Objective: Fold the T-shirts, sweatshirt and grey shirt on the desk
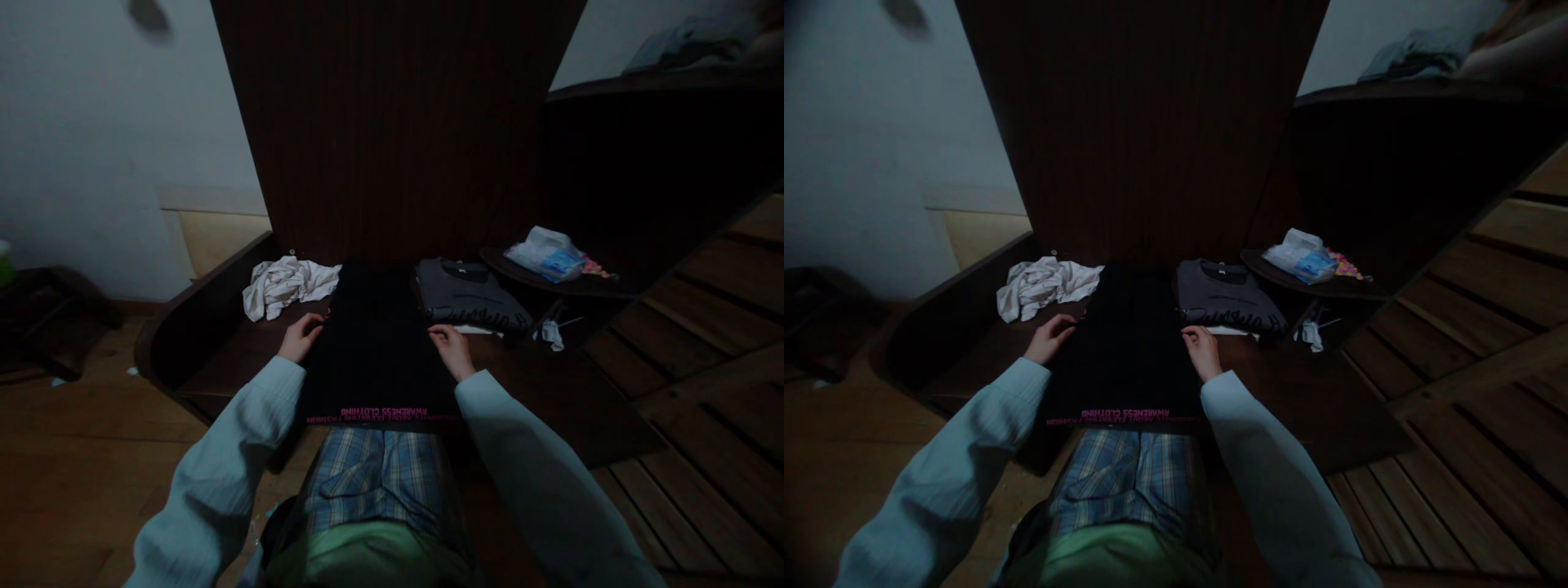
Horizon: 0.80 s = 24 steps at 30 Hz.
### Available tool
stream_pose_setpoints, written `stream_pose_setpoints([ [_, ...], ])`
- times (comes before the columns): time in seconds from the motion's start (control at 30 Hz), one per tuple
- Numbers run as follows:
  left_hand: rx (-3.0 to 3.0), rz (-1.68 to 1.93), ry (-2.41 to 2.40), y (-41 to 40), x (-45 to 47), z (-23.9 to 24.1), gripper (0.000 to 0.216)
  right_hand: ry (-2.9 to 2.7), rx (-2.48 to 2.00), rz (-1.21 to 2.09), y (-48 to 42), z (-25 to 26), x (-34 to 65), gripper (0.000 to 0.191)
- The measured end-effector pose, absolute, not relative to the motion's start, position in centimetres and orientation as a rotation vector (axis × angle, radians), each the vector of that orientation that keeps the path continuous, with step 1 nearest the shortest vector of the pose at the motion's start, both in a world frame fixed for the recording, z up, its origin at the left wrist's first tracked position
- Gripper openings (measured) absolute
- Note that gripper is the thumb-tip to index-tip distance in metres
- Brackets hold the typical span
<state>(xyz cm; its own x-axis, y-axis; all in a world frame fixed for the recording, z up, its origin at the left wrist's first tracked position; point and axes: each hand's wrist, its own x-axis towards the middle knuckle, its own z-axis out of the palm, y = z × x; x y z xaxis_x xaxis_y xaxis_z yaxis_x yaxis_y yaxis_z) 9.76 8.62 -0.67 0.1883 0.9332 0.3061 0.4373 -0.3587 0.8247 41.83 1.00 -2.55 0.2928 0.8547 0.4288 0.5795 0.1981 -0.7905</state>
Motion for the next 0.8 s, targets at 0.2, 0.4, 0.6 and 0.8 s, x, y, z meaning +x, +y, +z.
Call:
stream_pose_setpoints([
  [0.2, 1.894, 1.003, 1.337, 8.5, 9.6, -0.5, 0.024, -1.407, -1.581, 0.302, 0.8, -2.2, 41.8, 0.016],
  [0.4, 1.882, 1.008, 1.339, 8.9, 9.8, -0.7, 0.025, -1.400, -1.607, 0.266, 0.7, -1.7, 41.6, 0.015],
  [0.6, 1.688, 1.181, 1.321, 6.9, 8.1, -0.4, 0.042, -1.316, -1.558, 0.481, -1.4, -1.0, 42.2, 0.024],
  [0.8, 2.168, 0.969, 1.278, -1.2, 8.7, 2.2, 0.042, -1.467, -1.480, 0.406, -7.0, 0.5, 39.3, 0.033],
])
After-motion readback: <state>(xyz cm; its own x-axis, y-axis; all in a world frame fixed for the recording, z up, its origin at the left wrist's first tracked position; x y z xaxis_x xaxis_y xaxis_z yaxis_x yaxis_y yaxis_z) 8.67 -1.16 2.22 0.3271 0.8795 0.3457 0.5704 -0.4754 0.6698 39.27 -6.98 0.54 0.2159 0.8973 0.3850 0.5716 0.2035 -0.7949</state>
